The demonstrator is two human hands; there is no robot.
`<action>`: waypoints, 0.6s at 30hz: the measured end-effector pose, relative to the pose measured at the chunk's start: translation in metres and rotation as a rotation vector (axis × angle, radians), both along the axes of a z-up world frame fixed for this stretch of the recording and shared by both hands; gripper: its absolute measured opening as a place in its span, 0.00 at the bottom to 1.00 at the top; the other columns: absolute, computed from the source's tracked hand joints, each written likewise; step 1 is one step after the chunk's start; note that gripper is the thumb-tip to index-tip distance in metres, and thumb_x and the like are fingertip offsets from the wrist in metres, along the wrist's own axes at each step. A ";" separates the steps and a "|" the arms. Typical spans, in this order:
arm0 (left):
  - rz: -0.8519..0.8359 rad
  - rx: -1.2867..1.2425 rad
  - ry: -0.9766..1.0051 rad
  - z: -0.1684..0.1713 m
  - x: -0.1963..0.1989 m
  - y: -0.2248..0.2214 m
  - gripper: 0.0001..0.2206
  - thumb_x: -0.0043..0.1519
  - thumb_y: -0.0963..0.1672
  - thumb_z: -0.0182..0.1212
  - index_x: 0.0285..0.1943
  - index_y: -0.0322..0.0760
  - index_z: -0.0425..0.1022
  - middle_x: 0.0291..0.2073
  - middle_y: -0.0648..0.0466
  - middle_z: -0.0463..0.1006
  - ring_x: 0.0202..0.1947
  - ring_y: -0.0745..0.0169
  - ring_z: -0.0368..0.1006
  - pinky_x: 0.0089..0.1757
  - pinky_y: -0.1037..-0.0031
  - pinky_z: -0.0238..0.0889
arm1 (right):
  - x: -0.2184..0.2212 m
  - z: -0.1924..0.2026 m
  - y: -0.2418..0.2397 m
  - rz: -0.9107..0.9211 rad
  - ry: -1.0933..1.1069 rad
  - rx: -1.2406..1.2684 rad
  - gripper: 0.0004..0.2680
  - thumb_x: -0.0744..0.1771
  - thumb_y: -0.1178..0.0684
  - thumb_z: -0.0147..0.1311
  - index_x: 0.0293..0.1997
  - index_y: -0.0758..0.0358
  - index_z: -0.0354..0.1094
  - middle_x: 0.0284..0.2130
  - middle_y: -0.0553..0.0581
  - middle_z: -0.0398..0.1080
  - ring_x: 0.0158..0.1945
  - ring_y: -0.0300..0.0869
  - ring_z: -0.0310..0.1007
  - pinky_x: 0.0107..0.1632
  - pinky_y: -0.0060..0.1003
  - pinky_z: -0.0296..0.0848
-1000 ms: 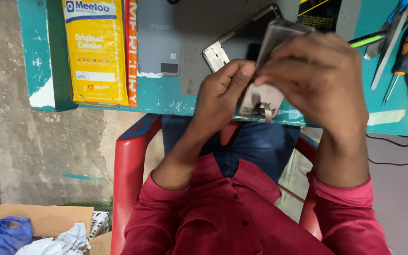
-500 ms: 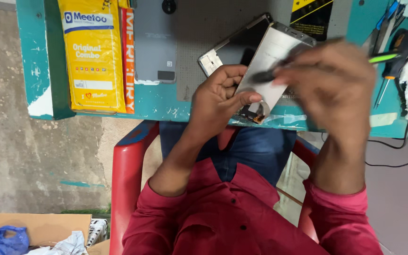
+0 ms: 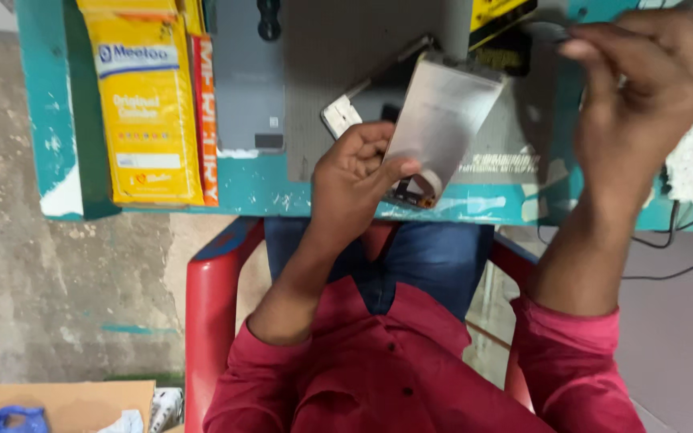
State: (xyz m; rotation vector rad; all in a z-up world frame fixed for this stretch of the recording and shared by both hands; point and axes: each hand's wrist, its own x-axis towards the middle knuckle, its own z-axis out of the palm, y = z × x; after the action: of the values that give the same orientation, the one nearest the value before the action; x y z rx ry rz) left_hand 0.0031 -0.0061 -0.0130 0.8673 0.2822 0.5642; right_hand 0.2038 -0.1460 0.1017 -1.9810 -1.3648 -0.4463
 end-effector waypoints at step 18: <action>0.270 0.044 -0.080 0.007 -0.009 -0.004 0.18 0.73 0.38 0.58 0.69 0.26 0.58 0.53 0.39 0.79 0.51 0.62 0.77 0.51 0.75 0.73 | -0.037 -0.018 -0.005 0.114 0.509 0.037 0.03 0.72 0.64 0.62 0.51 0.67 0.75 0.39 0.59 0.79 0.40 0.40 0.81 0.44 0.29 0.79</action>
State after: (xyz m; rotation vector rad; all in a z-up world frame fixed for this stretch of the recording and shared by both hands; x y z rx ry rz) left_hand -0.0061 -0.0103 -0.0061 0.8519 0.3173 0.8571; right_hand 0.1672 -0.1513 0.0838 -1.8092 -1.1218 0.0860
